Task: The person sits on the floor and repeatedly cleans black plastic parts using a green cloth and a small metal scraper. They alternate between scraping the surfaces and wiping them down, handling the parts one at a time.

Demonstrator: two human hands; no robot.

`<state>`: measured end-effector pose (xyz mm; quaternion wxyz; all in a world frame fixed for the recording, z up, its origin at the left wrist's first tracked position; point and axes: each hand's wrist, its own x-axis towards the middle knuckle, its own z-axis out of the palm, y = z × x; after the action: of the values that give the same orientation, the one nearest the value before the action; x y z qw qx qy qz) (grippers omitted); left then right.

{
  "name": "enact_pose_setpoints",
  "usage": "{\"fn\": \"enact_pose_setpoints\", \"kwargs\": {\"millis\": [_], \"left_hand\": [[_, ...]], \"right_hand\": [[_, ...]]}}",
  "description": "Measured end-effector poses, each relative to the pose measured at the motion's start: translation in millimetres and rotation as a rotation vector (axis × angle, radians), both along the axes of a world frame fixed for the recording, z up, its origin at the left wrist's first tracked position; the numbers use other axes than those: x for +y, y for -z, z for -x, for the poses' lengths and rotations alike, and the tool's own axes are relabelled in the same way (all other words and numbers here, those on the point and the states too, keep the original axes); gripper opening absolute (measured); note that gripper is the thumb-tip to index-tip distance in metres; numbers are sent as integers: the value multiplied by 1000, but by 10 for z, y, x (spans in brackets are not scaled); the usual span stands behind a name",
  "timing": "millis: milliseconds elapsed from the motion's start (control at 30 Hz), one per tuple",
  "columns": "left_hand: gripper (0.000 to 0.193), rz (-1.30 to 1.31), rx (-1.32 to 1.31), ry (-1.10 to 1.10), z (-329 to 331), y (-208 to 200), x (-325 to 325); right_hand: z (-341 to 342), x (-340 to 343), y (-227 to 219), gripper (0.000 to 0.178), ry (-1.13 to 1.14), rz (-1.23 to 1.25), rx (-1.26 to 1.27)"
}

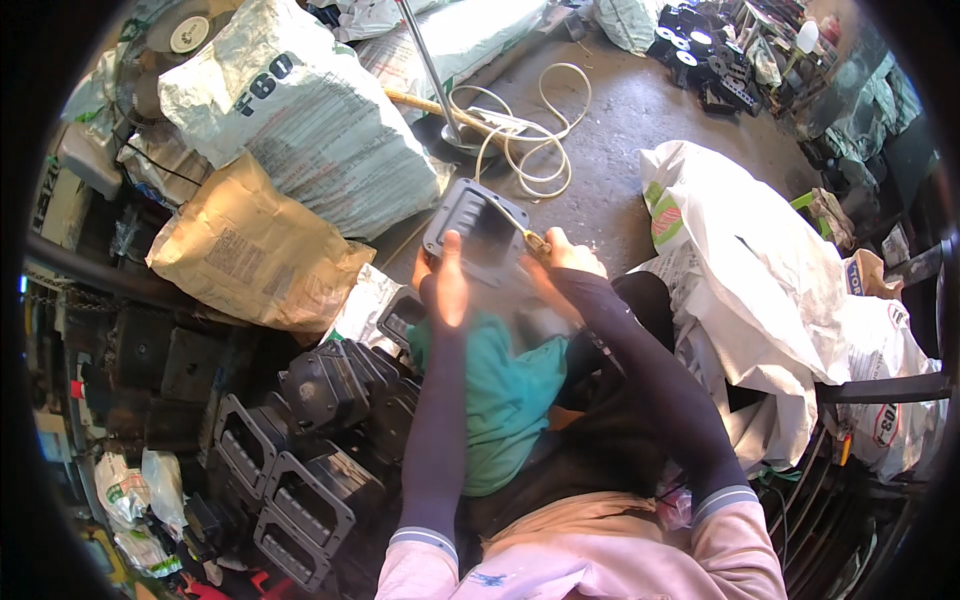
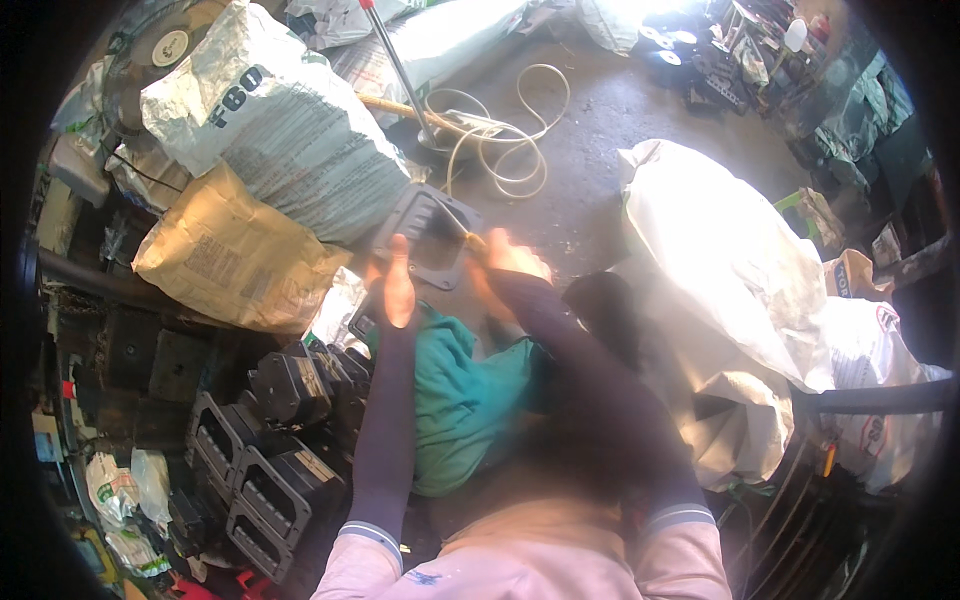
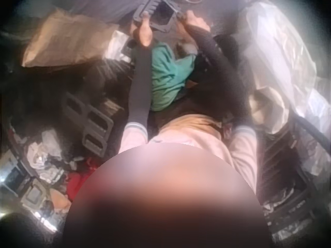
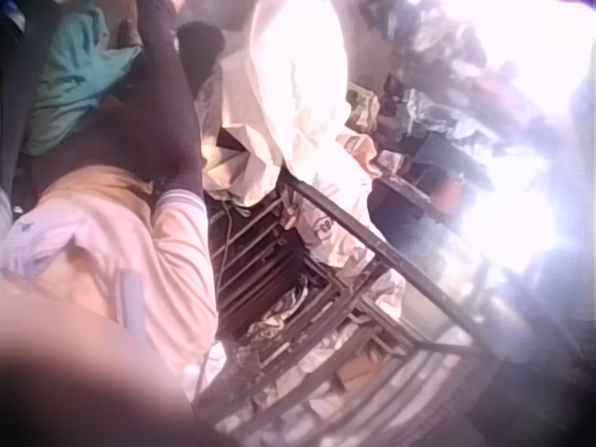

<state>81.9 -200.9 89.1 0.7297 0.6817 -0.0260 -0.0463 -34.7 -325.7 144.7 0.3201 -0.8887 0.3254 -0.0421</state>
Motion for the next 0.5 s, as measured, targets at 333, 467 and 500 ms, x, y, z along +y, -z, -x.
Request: {"fn": "enact_pose_setpoints", "kwargs": {"millis": [333,467,500], "left_hand": [[61,8,-102,56,69,-11,-37],[63,-96,-70,47,32,13,9],[64,-155,-86,30,18,24,26]], "right_hand": [[-28,-188,-53,46,-49,44,141],[148,-239,-103,47,-106,17,37],[179,-248,-115,46,-141,-22,56]]}}
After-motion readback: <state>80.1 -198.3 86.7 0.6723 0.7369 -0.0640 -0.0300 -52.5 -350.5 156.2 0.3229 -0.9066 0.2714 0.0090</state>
